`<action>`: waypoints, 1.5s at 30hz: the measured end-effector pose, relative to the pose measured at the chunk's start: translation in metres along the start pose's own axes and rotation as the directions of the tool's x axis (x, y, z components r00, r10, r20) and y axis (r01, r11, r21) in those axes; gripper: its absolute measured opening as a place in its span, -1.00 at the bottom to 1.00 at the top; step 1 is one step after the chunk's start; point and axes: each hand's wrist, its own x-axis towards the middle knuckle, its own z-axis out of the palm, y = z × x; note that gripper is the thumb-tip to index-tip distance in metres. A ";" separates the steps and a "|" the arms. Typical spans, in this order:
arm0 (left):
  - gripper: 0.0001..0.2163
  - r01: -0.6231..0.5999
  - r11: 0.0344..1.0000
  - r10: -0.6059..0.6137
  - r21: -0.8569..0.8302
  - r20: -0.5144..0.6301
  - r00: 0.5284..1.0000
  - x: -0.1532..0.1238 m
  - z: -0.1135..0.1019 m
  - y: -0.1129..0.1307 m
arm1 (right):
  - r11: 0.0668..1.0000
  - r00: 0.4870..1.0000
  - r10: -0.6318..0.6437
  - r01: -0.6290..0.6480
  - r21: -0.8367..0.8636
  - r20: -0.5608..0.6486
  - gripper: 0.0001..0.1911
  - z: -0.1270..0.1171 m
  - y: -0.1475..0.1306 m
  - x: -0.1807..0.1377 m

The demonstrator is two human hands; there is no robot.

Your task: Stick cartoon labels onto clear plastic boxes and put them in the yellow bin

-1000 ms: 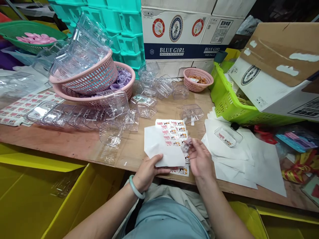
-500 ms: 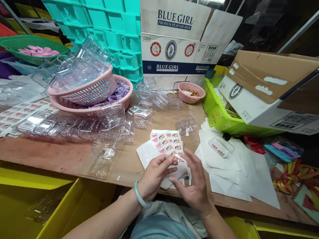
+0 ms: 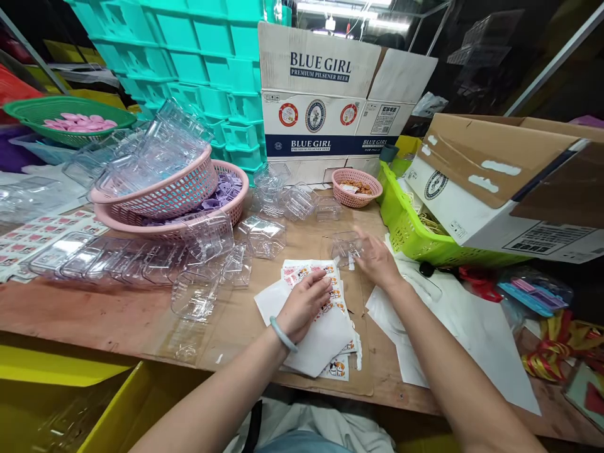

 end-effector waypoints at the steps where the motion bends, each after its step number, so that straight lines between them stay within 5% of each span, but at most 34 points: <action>1: -0.59 0.004 1.000 -0.005 -0.020 -0.025 1.000 0.006 0.004 0.001 | 0.998 1.000 -0.020 0.020 -0.056 0.001 -0.45 0.006 0.000 0.003; 5: -0.48 0.040 0.997 -0.042 -0.071 -0.015 0.999 0.024 0.011 0.007 | 0.990 0.981 -0.087 0.066 -0.124 -0.173 -0.52 0.017 -0.026 -0.009; 9: -0.47 -0.074 0.996 0.075 -0.047 0.018 0.997 0.026 -0.007 0.012 | 0.965 0.985 -0.048 0.088 0.247 -0.165 -0.37 0.005 -0.061 -0.035; 11: -0.43 -0.130 0.991 0.130 -0.004 0.020 0.991 0.020 -0.019 0.014 | 0.825 0.990 0.138 -0.106 0.556 -0.017 -0.22 -0.007 -0.072 -0.039; 13: -0.34 -0.153 0.986 0.148 0.063 0.072 0.986 0.011 -0.028 0.015 | 0.556 0.931 0.271 -0.360 0.749 0.246 -0.17 -0.018 -0.077 -0.034; 16: -0.20 -0.215 0.958 0.184 0.189 0.169 0.968 -0.002 -0.037 0.016 | 0.284 0.789 0.135 -0.610 0.740 0.599 -0.15 -0.026 -0.079 -0.018; 17: -0.18 -0.242 0.941 0.201 0.236 0.183 0.962 -0.005 -0.039 0.015 | 0.276 0.762 0.084 -0.638 0.719 0.643 -0.10 -0.025 -0.077 -0.013; 19: -0.18 -0.279 0.903 0.234 0.326 0.172 0.957 -0.009 -0.045 0.014 | 0.367 0.800 0.144 -0.590 0.719 0.583 0.00 -0.017 -0.067 -0.007; 22: -0.27 -0.300 0.863 0.274 0.406 0.121 0.954 -0.013 -0.054 0.011 | 0.699 0.882 0.391 -0.470 0.539 0.262 0.06 0.006 -0.035 -0.008; 24: -0.36 -0.317 0.845 0.298 0.430 0.115 0.948 -0.016 -0.057 0.009 | 0.839 0.904 0.401 -0.427 0.337 0.149 0.05 0.019 -0.012 -0.012; 28: -0.50 -0.262 0.891 0.258 0.370 0.062 0.964 -0.024 -0.055 0.005 | 0.921 0.941 0.336 -0.322 0.220 -0.032 -0.15 0.014 -0.015 -0.021; 31: -0.55 -0.153 0.969 0.155 0.192 0.007 0.988 -0.028 -0.051 0.000 | 0.841 0.893 0.426 -0.329 0.430 -0.149 -0.64 -0.011 -0.067 -0.030; 34: -0.61 -0.116 0.991 0.116 0.072 -0.004 0.993 -0.031 -0.047 -0.008 | 0.575 0.828 0.556 -0.439 0.691 0.063 -0.74 -0.031 -0.124 -0.045; 38: -0.62 -0.122 0.992 0.122 -0.018 -0.029 0.992 -0.036 -0.043 -0.020 | 0.338 0.720 0.631 -0.590 0.734 0.289 -0.75 -0.034 -0.159 -0.064; 41: -0.62 -0.119 0.991 0.116 -0.062 -0.047 0.992 -0.038 -0.041 -0.024 | 0.286 0.679 0.648 -0.636 0.717 0.344 -0.74 -0.031 -0.161 -0.070; 45: -0.63 -0.114 0.990 0.109 -0.081 -0.058 0.992 -0.038 -0.041 -0.026 | 0.347 0.688 0.641 -0.655 0.671 0.340 -0.74 -0.032 -0.164 -0.073</action>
